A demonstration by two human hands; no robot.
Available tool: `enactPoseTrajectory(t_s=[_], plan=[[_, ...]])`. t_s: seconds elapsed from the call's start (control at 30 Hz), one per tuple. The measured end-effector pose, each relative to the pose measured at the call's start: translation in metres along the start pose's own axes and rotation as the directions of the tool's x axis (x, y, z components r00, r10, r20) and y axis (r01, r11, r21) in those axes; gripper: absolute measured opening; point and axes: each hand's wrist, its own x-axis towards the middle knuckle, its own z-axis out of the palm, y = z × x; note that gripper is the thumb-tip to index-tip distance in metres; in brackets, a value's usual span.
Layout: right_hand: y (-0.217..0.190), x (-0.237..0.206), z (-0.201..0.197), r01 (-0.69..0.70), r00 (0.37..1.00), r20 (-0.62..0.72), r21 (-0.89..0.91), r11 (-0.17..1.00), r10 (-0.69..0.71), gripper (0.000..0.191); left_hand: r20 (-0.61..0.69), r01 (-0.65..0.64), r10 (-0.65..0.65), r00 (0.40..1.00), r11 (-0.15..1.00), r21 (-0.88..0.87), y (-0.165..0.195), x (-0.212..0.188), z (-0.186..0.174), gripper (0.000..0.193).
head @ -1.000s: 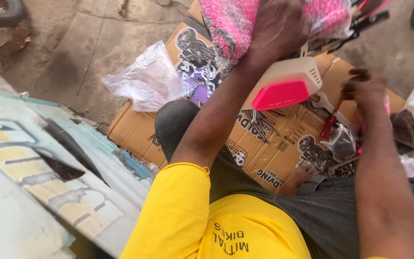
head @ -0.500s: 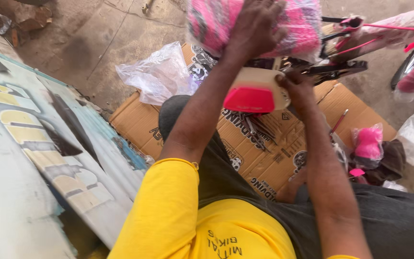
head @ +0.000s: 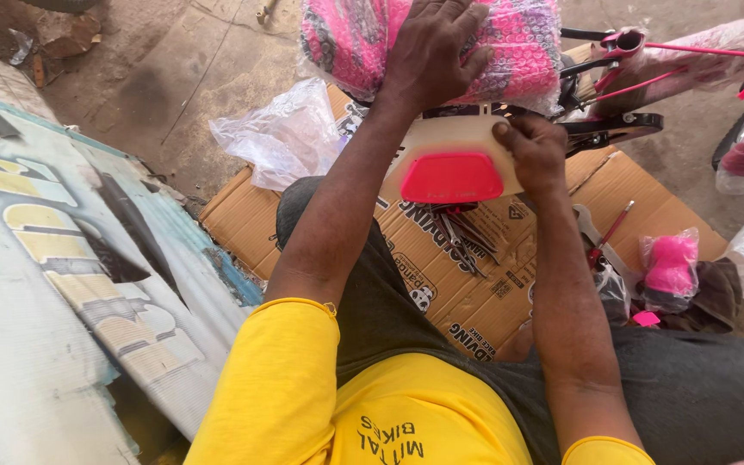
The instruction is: The person assembles a white and pink plastic basket onto the rear of a pink bicycle. They use a screwdriver and wrench to tighten the screws and secure the basket to the bike frame.
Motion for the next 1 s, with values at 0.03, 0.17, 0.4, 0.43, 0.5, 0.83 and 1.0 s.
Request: enactPoseTrajectory(t_s=[0.03, 0.17, 0.4, 0.43, 0.5, 0.83, 1.0], plan=[[-0.002, 0.005, -0.003, 0.009, 1.000, 0.000, -0.062, 0.998, -0.009, 0.023, 0.048, 0.039, -0.037, 0.998, 0.999, -0.025, 0.000, 0.000, 0.001, 0.042], [0.000, 0.019, -0.010, 0.064, 0.992, 0.098, 0.102, 0.993, -0.074, 0.025, 0.034, 0.064, -0.062, 0.998, 0.996, -0.059, 0.008, -0.006, 0.001, 0.014], [0.051, 0.019, -0.027, -0.367, 0.888, 0.459, 0.718, 0.592, -0.006, 0.037, -0.119, 0.097, -0.098, 0.988, 0.995, -0.015, 0.056, -0.053, -0.005, 0.012], [0.060, 0.019, -0.026, -0.443, 0.852, 0.522, 0.759, 0.477, -0.041, 0.039, -0.073, 0.117, -0.115, 0.991, 0.993, 0.019, 0.062, -0.061, -0.006, 0.013], [0.077, 0.023, -0.016, -0.322, 0.892, 0.429, 0.824, 0.467, -0.141, 0.032, 0.013, 0.159, -0.161, 0.987, 0.985, 0.072, 0.072, -0.072, -0.007, 0.013], [0.074, 0.038, 0.039, -0.320, 0.941, 0.338, 0.905, 0.281, -0.017, 0.031, 0.233, 0.331, -0.381, 0.895, 0.916, 0.227, 0.094, -0.066, 0.011, 0.026], [0.054, 0.026, 0.068, -0.233, 0.968, 0.248, 0.942, 0.241, -0.035, 0.028, 0.185, 0.356, -0.379, 0.907, 0.923, 0.146, 0.089, -0.061, 0.011, 0.024]])
